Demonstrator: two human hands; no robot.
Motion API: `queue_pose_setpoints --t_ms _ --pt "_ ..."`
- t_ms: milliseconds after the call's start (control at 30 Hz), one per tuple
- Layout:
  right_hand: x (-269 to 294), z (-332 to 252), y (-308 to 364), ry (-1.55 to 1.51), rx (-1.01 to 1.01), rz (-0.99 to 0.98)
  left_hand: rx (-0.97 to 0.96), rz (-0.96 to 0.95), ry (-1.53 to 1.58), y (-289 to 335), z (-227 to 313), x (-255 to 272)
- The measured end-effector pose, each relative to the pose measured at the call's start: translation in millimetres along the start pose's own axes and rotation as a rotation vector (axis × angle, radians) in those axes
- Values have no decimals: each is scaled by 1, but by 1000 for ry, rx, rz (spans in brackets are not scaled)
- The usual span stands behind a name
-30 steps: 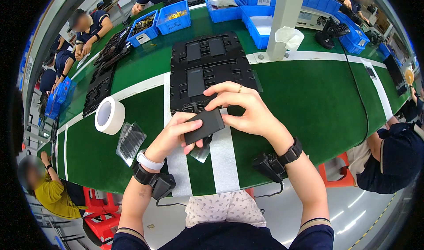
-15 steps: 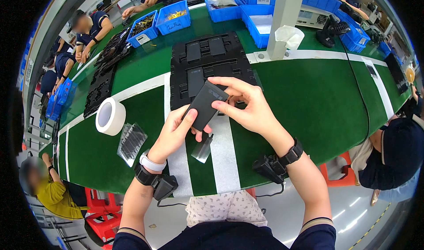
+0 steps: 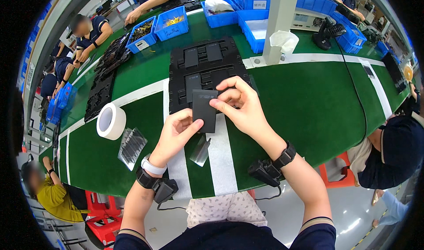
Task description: Assembling electronic components by applying adhesive strips and placing them into housing units on an assembly line.
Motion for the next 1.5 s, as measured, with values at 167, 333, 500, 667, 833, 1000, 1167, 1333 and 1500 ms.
queue_pose_setpoints --t_ms 167,333,500,667,833,1000,1167,1333,1500 --pt "-22 12 7 -32 -195 -265 100 122 276 0 -8 2" --pt "-1 16 -3 4 -124 -72 177 33 -186 2 -5 5" --pt "38 16 -10 530 -32 276 39 -178 -551 4 11 2" --pt "27 4 -11 730 74 199 52 -228 -540 6 6 1" --pt "22 6 -9 887 218 140 36 -212 -555 3 5 -3" --pt "16 7 -5 1065 291 102 -4 -43 -485 0 10 4" --pt "8 -3 -7 838 379 26 66 73 -275 -3 2 11" --pt "-23 8 3 133 -4 -362 94 172 124 -1 -8 18" --pt "-14 10 0 126 32 -308 192 105 329 -3 -11 16"
Point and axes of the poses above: each hand's wrist, its own y-axis away from the middle knuckle, its own x-axis out of the back of the hand, z = x × y, the point moved 7 cm from there along -y, towards the middle knuckle, and after that the axes turned 11 degrees about y, right-handed, at the moved point
